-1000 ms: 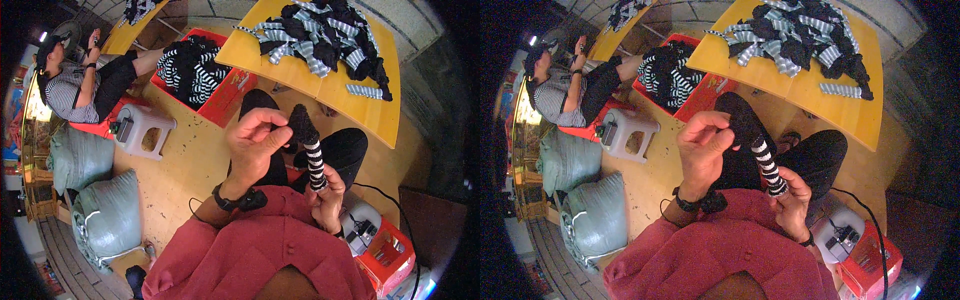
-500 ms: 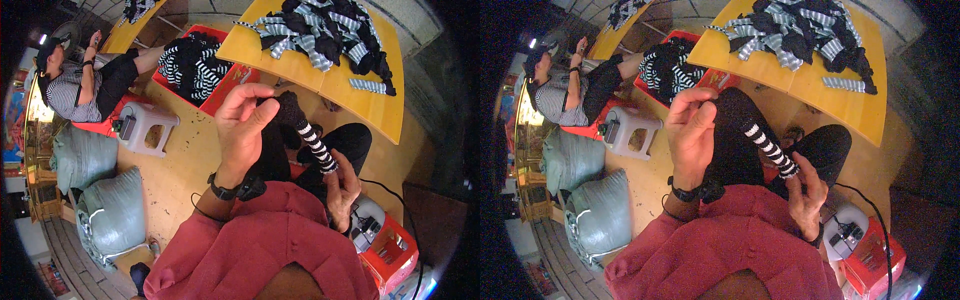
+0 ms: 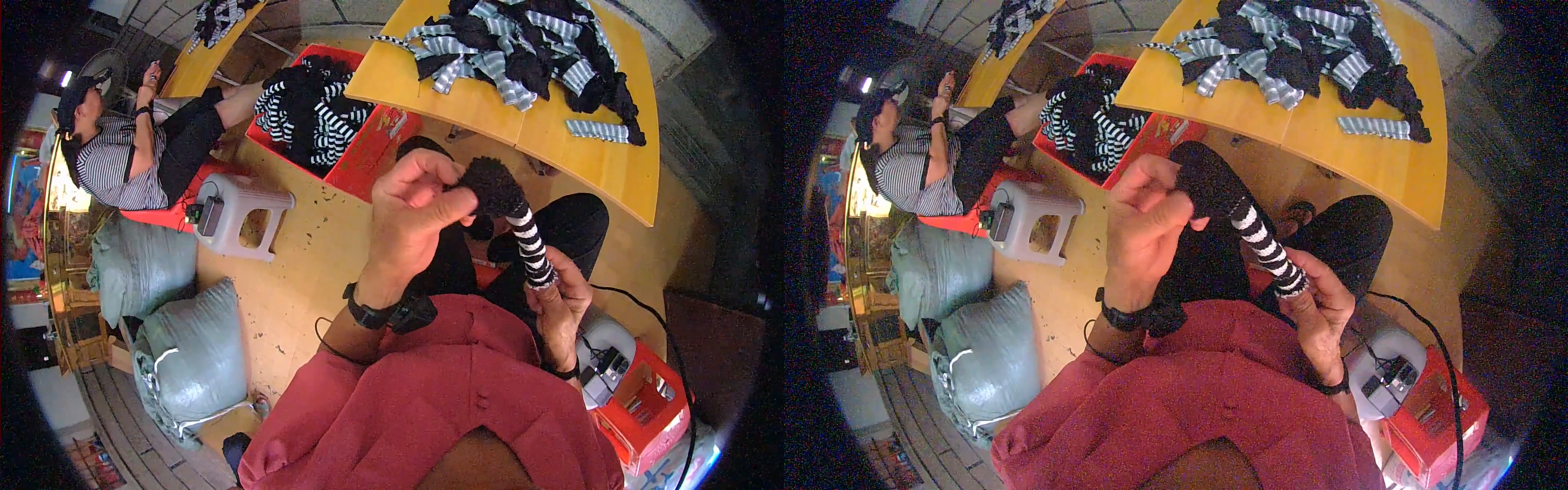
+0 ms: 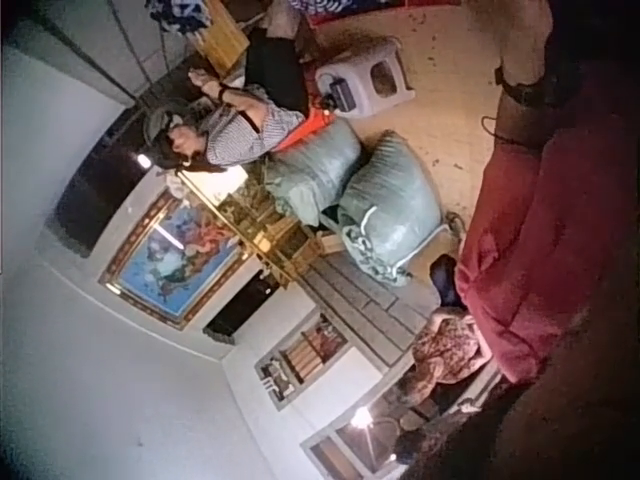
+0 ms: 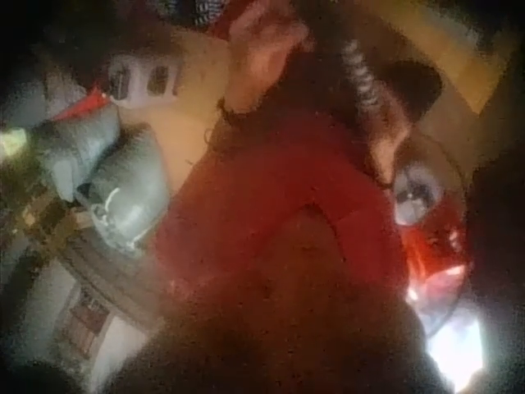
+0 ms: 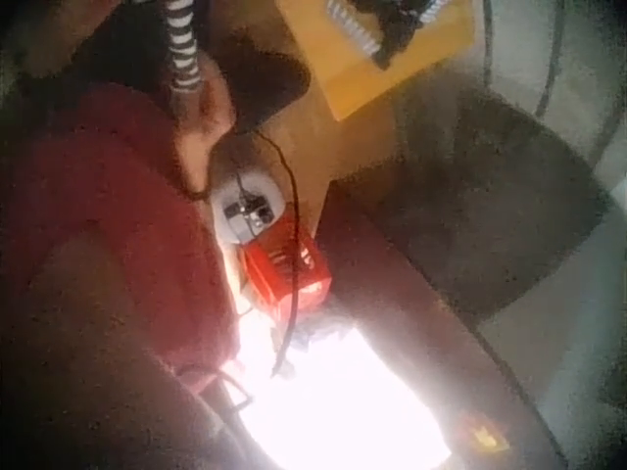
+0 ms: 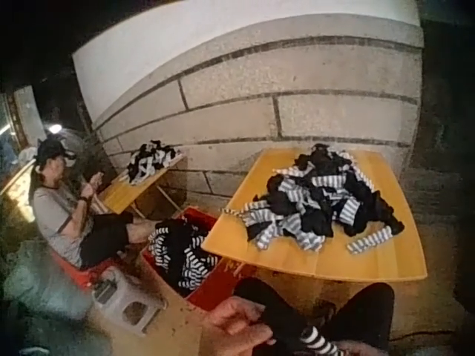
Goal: Assembling striped fabric sleeves onto black sock components using a guide rod in a textile workshop.
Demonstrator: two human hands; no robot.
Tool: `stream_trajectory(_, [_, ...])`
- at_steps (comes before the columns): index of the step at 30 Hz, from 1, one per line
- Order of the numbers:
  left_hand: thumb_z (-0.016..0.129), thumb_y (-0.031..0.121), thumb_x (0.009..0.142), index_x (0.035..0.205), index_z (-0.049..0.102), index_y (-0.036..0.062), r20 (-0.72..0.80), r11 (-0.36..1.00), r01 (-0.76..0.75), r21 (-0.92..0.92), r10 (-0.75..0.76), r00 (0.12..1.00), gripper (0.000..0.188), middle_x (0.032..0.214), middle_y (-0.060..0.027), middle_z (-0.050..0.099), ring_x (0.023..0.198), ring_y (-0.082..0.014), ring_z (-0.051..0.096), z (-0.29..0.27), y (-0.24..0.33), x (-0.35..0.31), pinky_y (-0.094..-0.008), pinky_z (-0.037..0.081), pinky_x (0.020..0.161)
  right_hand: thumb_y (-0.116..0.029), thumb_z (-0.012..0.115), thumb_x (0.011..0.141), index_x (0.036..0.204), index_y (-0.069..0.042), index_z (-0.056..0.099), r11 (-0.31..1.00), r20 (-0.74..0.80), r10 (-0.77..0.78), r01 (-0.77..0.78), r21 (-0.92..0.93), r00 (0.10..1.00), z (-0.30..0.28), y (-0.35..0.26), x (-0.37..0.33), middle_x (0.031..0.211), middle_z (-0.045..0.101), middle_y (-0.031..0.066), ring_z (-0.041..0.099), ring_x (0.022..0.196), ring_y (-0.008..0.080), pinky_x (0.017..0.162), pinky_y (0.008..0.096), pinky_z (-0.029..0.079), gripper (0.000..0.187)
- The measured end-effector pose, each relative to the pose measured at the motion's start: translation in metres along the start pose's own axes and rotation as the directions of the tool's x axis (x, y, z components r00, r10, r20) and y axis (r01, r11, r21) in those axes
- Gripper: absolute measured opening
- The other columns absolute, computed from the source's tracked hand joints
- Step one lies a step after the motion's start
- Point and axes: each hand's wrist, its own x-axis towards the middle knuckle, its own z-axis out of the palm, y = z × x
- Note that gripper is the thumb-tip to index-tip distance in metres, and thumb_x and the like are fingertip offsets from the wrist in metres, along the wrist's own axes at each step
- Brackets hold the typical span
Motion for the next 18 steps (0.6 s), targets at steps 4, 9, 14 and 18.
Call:
stream_trajectory(4, [0.068, -0.009, 0.069, 0.085, 0.052, 0.0000, 0.067, 0.972, -0.132, 0.195, 0.121, 0.990, 0.024, 0.087, -0.0065, 0.057, 0.077, -0.0120, 0.056, 0.006, -0.006, -0.008, -0.0250, 0.049, 0.070, -0.012, 0.061, 0.081, 0.112, 0.003, 0.051, 0.984, 0.003, 0.083, -0.083, 0.160, 0.997, 0.007, -0.006, -0.001, 0.066, 0.053, 0.0020, 0.039, 0.044, 0.0047, 0.038, 0.0175, 0.027, 0.036])
stream_trajectory(9, [0.068, -0.011, 0.068, 0.085, 0.051, 0.0003, 0.121, 0.976, -0.119, 0.183, 0.097, 0.988, 0.026, 0.093, -0.0068, 0.055, 0.085, -0.0121, 0.054, 0.003, -0.011, -0.015, -0.0253, 0.047, 0.076, -0.009, 0.058, 0.083, 0.113, -0.001, 0.051, 0.915, 0.137, 0.199, -0.234, 0.329, 0.970, 0.008, -0.003, -0.003, 0.080, 0.060, 0.0057, 0.044, 0.050, 0.0064, 0.039, 0.0179, 0.029, 0.032])
stream_trajectory(14, [0.066, 0.003, 0.077, 0.113, 0.045, 0.0015, -0.027, 0.974, -0.106, -0.200, 0.103, 0.994, 0.042, 0.102, -0.0093, 0.054, 0.092, -0.0191, 0.055, 0.026, -0.010, -0.005, -0.0339, 0.044, 0.085, -0.011, 0.059, 0.084, 0.113, 0.000, 0.052, 0.979, 0.068, 0.092, -0.103, 0.176, 0.993, 0.008, 0.002, -0.005, 0.079, 0.059, 0.0029, 0.046, 0.053, 0.0057, 0.043, 0.0179, 0.033, 0.032])
stream_trajectory(18, [0.057, 0.015, 0.086, 0.123, 0.041, 0.0023, 0.130, 0.929, 0.162, -0.333, -0.125, 0.984, 0.042, 0.109, -0.0124, 0.055, 0.099, -0.0254, 0.056, 0.019, -0.022, -0.010, -0.0399, 0.043, 0.089, -0.009, 0.058, 0.085, 0.115, 0.001, 0.051, 0.997, -0.023, 0.051, -0.053, -0.059, 0.998, 0.014, 0.001, -0.008, 0.077, 0.057, 0.0006, 0.047, 0.057, 0.0045, 0.048, 0.0168, 0.035, 0.032])
